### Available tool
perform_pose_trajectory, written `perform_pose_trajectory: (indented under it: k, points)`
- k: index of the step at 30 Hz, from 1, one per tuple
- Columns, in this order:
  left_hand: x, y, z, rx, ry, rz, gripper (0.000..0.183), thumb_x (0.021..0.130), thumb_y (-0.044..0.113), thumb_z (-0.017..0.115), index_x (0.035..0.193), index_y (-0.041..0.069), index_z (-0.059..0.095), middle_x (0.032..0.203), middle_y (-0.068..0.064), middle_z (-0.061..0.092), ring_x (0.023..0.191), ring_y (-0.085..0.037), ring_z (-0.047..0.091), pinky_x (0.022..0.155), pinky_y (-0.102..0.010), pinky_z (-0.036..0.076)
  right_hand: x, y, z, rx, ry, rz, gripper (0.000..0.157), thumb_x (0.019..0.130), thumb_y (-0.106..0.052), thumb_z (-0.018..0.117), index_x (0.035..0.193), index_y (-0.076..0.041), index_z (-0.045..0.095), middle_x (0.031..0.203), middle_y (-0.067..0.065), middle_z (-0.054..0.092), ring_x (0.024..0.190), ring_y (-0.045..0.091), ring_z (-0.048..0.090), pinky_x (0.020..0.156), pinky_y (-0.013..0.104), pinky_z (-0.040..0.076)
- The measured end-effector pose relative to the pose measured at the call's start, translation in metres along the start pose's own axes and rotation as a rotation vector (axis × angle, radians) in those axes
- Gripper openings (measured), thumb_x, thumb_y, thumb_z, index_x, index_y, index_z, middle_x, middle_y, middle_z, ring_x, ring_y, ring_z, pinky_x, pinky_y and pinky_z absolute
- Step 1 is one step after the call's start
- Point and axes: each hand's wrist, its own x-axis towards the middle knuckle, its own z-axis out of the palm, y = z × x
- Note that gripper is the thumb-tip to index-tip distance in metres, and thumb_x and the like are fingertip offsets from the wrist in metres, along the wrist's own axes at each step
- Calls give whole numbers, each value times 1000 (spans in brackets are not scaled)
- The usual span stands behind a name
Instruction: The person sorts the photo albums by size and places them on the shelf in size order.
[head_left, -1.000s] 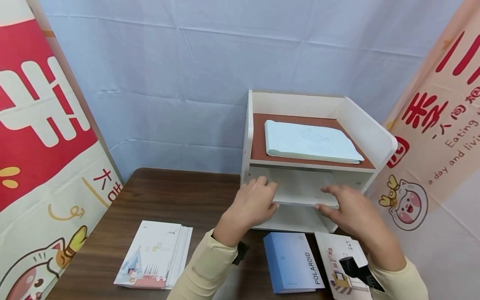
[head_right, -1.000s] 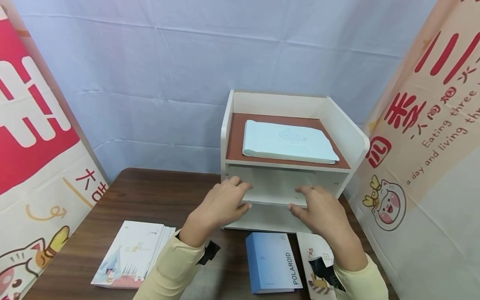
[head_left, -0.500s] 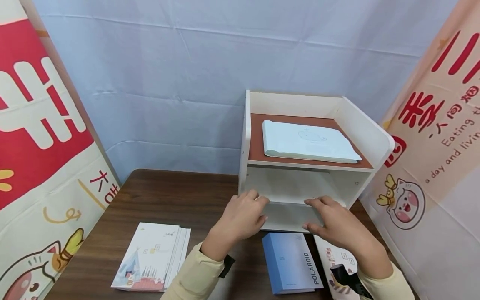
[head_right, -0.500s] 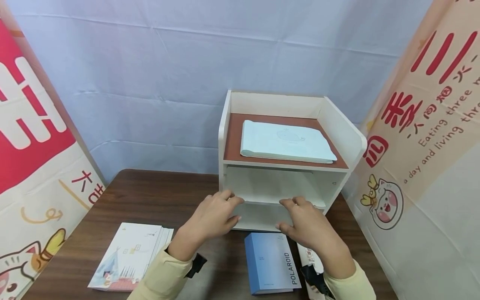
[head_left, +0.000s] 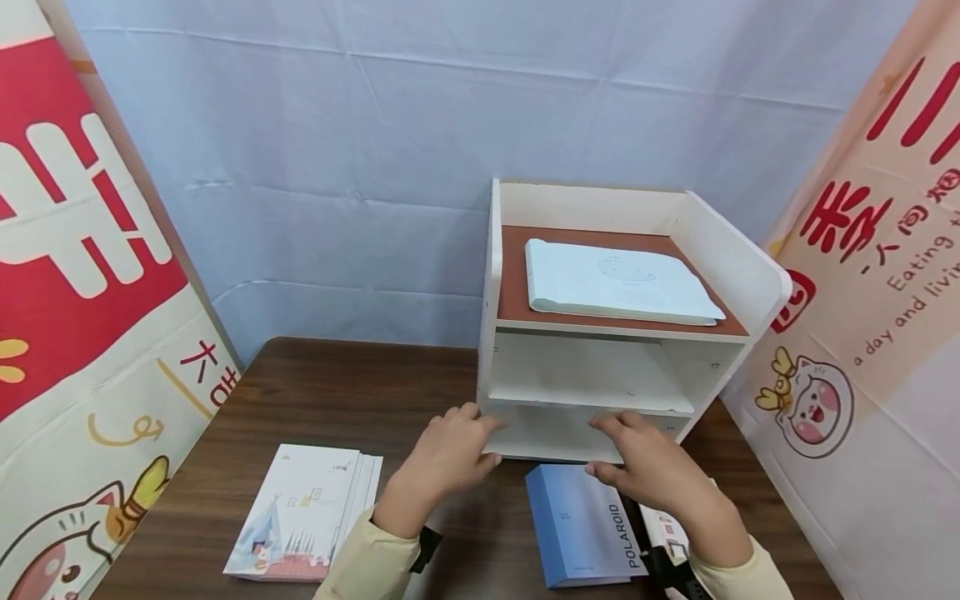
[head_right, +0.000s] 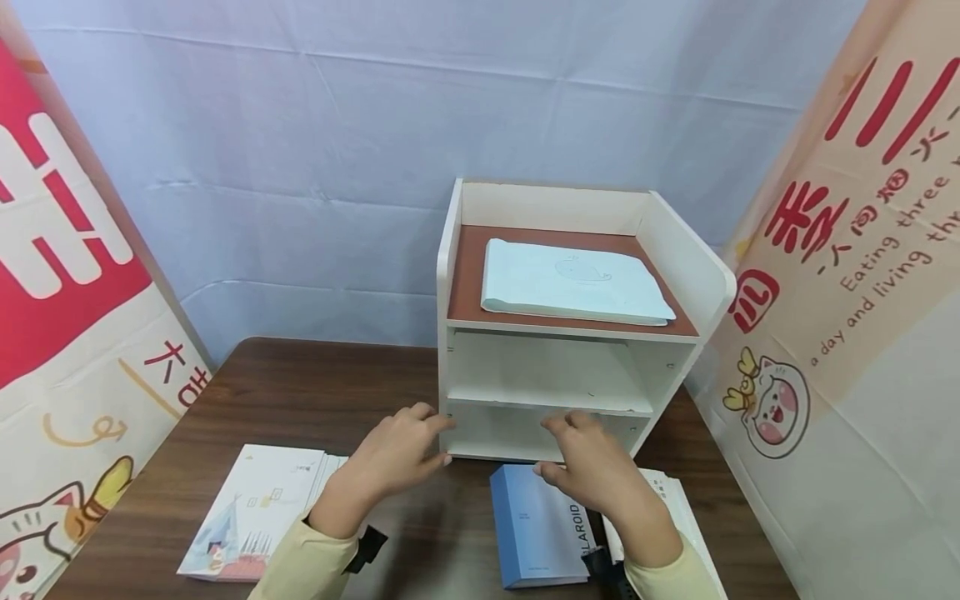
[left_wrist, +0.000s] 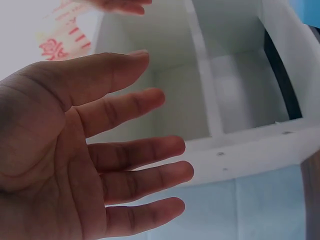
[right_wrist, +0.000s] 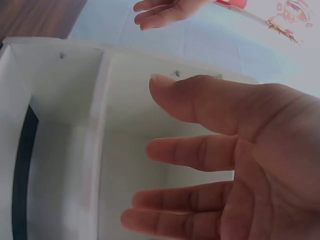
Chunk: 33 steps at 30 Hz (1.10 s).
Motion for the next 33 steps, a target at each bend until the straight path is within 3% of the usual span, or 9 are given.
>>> perform_pose_trajectory:
  k: [12, 20, 33]
  points:
    - [-14, -18, 17, -95, -13, -91, 42, 84, 27, 70, 120, 8, 62, 113, -14, 56, 98, -30, 55, 75, -44, 48, 0, -3, 22, 45, 8, 22, 55, 79, -27, 75, 124, -2, 56, 117, 22, 52, 101, 39, 55, 77, 51, 47]
    - [-22, -30, 23, -99, 27, -114, 38, 80, 25, 73, 112, 5, 64, 102, -14, 57, 89, -31, 57, 68, -44, 49, 4, -5, 39, 82, 6, 6, 52, 79, -26, 75, 123, -4, 57, 115, 17, 55, 103, 33, 54, 80, 47, 46]
    - [-35, -52, 33, -160, 44, -176, 39, 80, 22, 73, 112, 3, 63, 104, -16, 56, 91, -34, 57, 69, -47, 48, 7, -9, 61, 153, 1, -32, 49, 79, -24, 75, 120, -5, 59, 113, 14, 56, 101, 32, 56, 78, 47, 46]
